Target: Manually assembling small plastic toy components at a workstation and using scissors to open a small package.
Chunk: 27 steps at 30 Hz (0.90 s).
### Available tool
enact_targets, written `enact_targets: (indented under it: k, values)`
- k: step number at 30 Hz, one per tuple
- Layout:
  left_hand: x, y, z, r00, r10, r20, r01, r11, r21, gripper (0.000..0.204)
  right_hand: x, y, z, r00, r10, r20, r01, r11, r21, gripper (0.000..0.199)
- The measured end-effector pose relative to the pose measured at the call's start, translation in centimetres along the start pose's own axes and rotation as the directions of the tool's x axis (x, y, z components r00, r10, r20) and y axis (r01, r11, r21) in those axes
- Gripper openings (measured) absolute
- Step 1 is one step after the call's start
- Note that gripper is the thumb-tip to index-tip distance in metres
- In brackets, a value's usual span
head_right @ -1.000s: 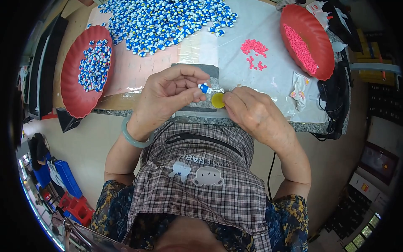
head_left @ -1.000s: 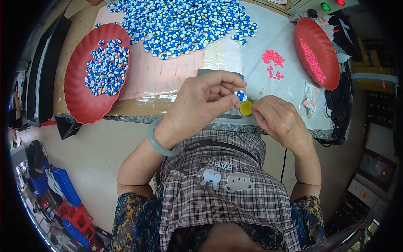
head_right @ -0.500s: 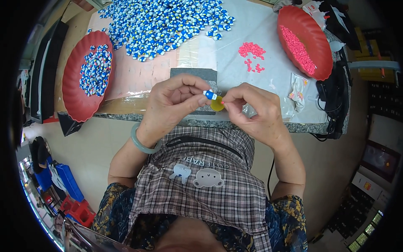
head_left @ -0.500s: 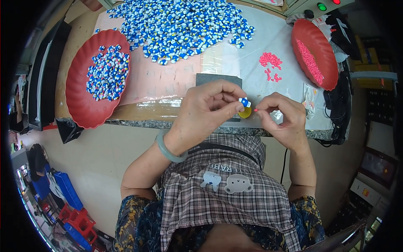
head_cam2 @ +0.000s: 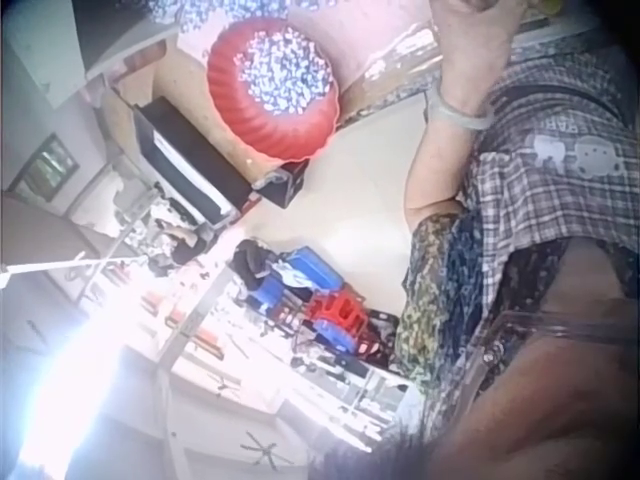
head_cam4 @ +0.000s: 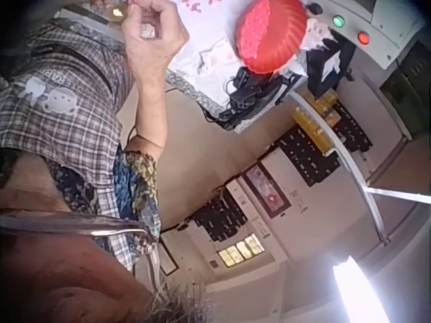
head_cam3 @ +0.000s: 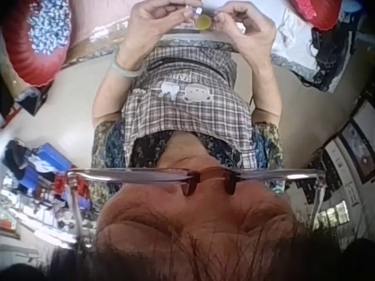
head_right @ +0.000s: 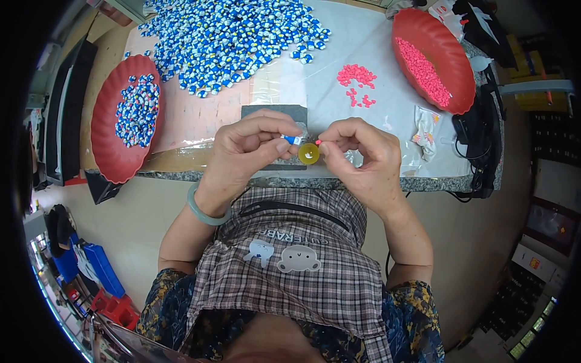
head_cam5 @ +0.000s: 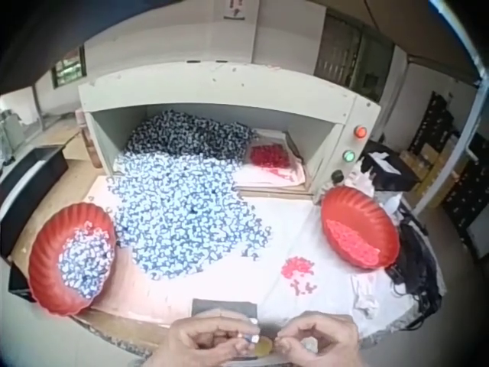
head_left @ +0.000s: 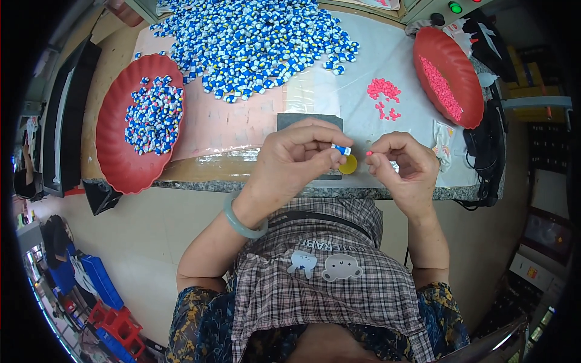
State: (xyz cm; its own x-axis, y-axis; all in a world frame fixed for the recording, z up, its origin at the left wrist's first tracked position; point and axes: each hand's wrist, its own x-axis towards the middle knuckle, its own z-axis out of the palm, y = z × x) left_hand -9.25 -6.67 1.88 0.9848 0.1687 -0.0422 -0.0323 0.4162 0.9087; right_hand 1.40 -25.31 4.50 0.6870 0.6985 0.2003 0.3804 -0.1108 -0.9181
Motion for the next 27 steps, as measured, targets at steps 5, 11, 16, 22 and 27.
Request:
enact_targets:
  k: [5,11,16,22,27]
  values:
    - [0.0,0.6,-0.1,0.996,-0.084,0.029,0.086,0.994,-0.073,0.021,-0.3,0.0,-0.4,0.968,0.252,0.014,-0.244,0.920,0.308,0.008]
    - [0.0,0.3,-0.4,0.995,-0.092,0.026,0.091,0.995,0.038,0.021,0.2,0.7,-1.2,0.923,0.354,0.152,-0.379,0.766,0.519,0.008]
    - [0.0,0.5,-0.2,0.989,-0.144,0.029,0.143,0.989,0.028,0.021,0.4,0.6,-1.2,0.880,0.418,0.226,-0.467,0.670,0.578,0.010]
    - [-0.2,0.4,0.4,0.990,-0.138,0.021,0.139,0.989,-0.056,0.023,0.0,0.0,-0.6,0.934,0.350,0.071,-0.344,0.830,0.438,0.006]
    - [-0.2,-0.1,0.7,0.992,-0.122,0.002,0.122,0.991,-0.047,0.023,-0.6,-0.7,0.7,0.983,0.177,-0.049,-0.165,0.968,0.191,0.010]
